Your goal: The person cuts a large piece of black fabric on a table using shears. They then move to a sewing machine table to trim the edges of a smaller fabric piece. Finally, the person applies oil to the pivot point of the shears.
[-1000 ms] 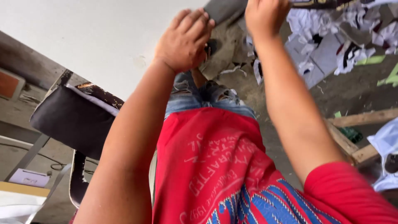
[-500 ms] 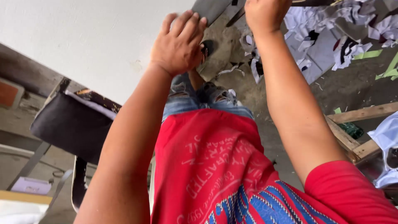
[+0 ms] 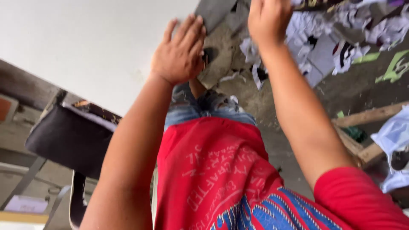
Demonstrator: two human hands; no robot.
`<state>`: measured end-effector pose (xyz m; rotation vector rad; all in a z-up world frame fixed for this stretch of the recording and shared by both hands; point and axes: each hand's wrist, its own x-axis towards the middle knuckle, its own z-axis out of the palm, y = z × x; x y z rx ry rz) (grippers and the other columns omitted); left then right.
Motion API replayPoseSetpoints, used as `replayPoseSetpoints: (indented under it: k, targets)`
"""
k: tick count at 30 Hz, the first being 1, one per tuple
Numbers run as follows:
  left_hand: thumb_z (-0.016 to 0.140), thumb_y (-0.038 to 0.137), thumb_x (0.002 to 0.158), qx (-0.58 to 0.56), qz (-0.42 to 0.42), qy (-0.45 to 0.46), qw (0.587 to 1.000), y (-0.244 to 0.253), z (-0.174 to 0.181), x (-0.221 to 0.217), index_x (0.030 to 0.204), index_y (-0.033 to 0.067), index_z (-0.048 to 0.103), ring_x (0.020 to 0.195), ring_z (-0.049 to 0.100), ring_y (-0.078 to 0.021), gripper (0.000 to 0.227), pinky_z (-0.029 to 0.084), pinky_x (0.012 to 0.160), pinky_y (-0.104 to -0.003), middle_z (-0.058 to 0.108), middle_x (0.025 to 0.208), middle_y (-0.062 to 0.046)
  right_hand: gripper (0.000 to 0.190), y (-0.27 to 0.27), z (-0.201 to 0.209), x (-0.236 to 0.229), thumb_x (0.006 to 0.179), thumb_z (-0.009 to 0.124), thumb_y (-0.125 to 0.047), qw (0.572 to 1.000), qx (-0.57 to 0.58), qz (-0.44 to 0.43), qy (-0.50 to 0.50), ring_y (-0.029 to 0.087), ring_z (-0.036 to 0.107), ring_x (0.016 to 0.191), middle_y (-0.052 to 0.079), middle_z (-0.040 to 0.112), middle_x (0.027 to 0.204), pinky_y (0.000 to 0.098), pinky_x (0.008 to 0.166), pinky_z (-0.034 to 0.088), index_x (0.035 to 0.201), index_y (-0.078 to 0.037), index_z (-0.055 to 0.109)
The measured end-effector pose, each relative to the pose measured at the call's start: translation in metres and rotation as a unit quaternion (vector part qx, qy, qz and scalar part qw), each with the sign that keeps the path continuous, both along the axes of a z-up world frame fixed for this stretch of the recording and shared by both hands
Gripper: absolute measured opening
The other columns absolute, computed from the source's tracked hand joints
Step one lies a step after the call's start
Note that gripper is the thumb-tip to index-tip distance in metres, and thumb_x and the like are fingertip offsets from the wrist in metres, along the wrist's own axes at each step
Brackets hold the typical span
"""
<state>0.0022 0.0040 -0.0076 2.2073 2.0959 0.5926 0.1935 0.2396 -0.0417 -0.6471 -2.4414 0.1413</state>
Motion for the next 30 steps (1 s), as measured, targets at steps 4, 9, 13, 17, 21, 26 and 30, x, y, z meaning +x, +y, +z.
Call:
replayPoseSetpoints:
  k: [4, 9, 13, 17, 21, 26, 30]
  targets:
    - [0.062, 0.042, 0.094, -0.077, -0.017, -0.026, 0.997, -0.001, -0.002, -0.002, 0.154, 0.0078, 0.056, 0.147, 0.043, -0.0380, 0.069, 0.032, 0.116, -0.058, 0.051, 0.157, -0.020, 0.025, -0.083, 0.056, 0.017, 0.109, 0.058, -0.010, 0.995, -0.044, 0.059, -0.064, 0.021, 0.050, 0.050, 0.005, 0.069, 0.074, 0.0365, 0.051, 0.038, 0.128, -0.004, 0.073]
    - [0.065, 0.033, 0.092, -0.032, -0.017, -0.032, 0.999, -0.001, -0.004, -0.003, 0.151, 0.0102, 0.062, 0.144, 0.045, -0.0406, 0.063, 0.034, 0.115, -0.061, 0.055, 0.153, -0.021, 0.021, -0.047, 0.021, 0.005, 0.109, 0.063, -0.014, 0.997, -0.036, 0.025, -0.056, 0.015, 0.040, 0.042, -0.003, 0.047, 0.054, 0.0332, 0.046, 0.029, 0.097, -0.008, 0.079]
    - [0.065, 0.039, 0.097, -0.044, -0.023, -0.043, 0.998, -0.002, -0.005, 0.004, 0.152, 0.0098, 0.062, 0.145, 0.046, -0.0400, 0.062, 0.031, 0.116, -0.060, 0.054, 0.155, -0.021, 0.014, -0.016, 0.028, 0.014, 0.110, 0.060, -0.018, 0.995, -0.073, -0.024, -0.055, 0.033, 0.057, 0.061, 0.012, 0.062, 0.081, 0.0428, 0.057, 0.037, 0.101, -0.009, 0.055]
    - [0.067, 0.044, 0.093, -0.083, -0.023, -0.023, 0.996, -0.005, -0.007, 0.002, 0.157, 0.0141, 0.054, 0.148, 0.040, -0.0382, 0.073, 0.029, 0.119, -0.060, 0.048, 0.159, -0.019, 0.015, -0.090, 0.052, 0.025, 0.110, 0.063, -0.007, 0.989, -0.129, 0.065, -0.020, 0.014, 0.050, 0.044, -0.001, 0.058, 0.061, 0.0296, 0.036, 0.034, 0.114, 0.001, 0.075]
    - [0.067, 0.041, 0.093, -0.061, -0.017, -0.018, 0.998, 0.000, -0.002, -0.002, 0.153, 0.0130, 0.059, 0.146, 0.044, -0.0390, 0.066, 0.031, 0.117, -0.060, 0.051, 0.156, -0.019, 0.022, -0.078, 0.021, 0.010, 0.106, 0.070, -0.009, 0.995, -0.080, 0.045, -0.042, 0.024, 0.059, 0.046, 0.010, 0.078, 0.075, 0.0395, 0.047, 0.044, 0.127, -0.006, 0.073]
    - [0.064, 0.035, 0.098, -0.035, -0.012, -0.023, 0.999, 0.003, 0.004, -0.005, 0.150, 0.0109, 0.065, 0.145, 0.045, -0.0379, 0.057, 0.034, 0.115, -0.058, 0.053, 0.154, -0.020, 0.034, 0.019, -0.027, -0.012, 0.099, 0.065, -0.015, 0.997, 0.003, -0.070, -0.024, 0.042, 0.048, 0.049, 0.016, 0.048, 0.055, 0.0501, 0.050, 0.029, 0.070, -0.010, 0.048]
    - [0.060, 0.052, 0.097, -0.117, -0.010, -0.022, 0.993, -0.004, -0.006, 0.005, 0.156, 0.0159, 0.053, 0.147, 0.043, -0.0353, 0.069, 0.032, 0.117, -0.059, 0.046, 0.160, -0.019, 0.026, -0.078, 0.031, -0.006, 0.114, 0.052, -0.015, 0.993, -0.119, -0.021, 0.010, 0.007, 0.038, 0.042, -0.004, 0.067, 0.065, 0.0273, 0.037, 0.027, 0.131, -0.006, 0.070]
